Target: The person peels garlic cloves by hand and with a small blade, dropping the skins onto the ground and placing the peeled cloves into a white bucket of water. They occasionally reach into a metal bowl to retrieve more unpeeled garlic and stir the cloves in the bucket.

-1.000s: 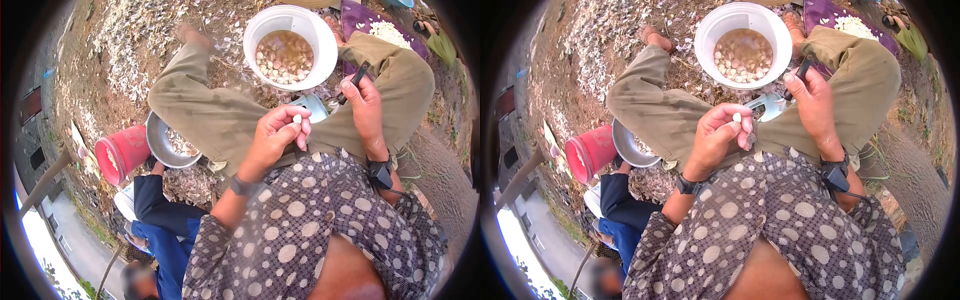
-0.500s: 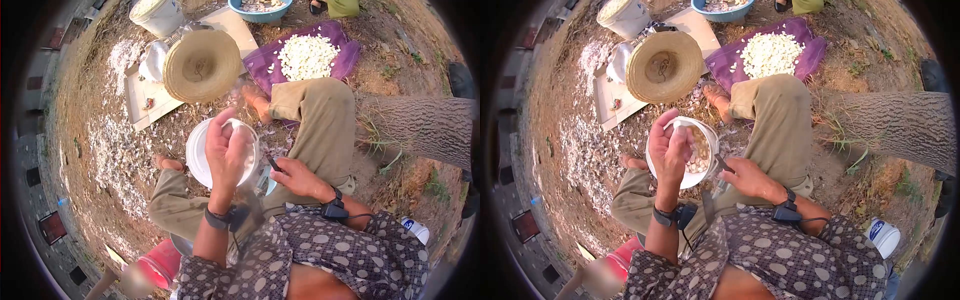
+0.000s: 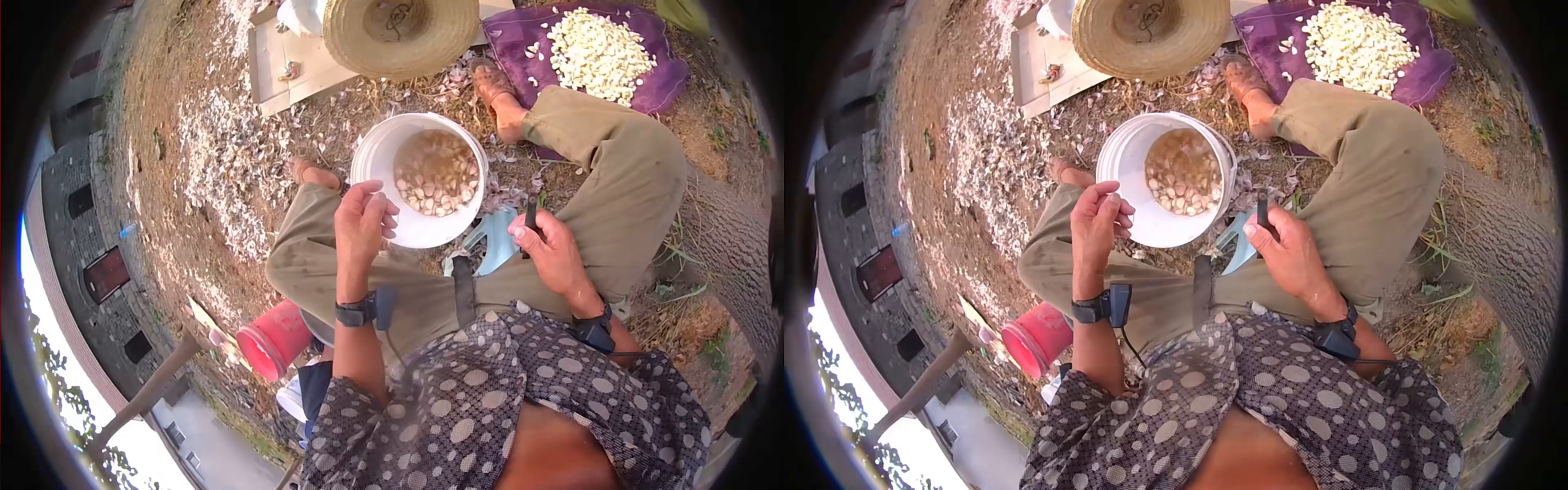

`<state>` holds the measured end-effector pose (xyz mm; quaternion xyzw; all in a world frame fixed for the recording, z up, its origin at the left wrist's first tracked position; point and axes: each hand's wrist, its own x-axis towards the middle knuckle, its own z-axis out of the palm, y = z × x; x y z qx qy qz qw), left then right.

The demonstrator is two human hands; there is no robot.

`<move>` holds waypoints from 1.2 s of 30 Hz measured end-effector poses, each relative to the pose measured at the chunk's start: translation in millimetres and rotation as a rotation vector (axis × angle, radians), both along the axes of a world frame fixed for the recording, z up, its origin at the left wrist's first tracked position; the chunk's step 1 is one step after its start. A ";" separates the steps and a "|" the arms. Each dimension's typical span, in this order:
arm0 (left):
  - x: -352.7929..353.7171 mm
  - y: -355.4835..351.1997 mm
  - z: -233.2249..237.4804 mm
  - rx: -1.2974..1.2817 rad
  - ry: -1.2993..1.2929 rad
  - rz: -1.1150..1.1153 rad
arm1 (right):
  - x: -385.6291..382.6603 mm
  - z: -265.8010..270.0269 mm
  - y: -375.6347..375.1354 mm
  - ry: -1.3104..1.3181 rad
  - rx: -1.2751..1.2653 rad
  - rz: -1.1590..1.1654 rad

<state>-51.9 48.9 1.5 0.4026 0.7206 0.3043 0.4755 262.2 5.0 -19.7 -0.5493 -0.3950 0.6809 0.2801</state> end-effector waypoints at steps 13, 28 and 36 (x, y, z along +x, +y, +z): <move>-14.8 36.1 -126.1 -0.366 0.290 -0.420 | -23.4 12.6 11.2 0.046 -0.075 0.010; 35.6 16.6 -271.6 -0.681 0.237 -0.947 | -27.8 12.9 50.2 0.314 -0.386 -0.158; 6.8 25.7 -167.9 -0.416 -0.012 -0.197 | -30.3 17.3 28.3 0.350 -0.233 -0.143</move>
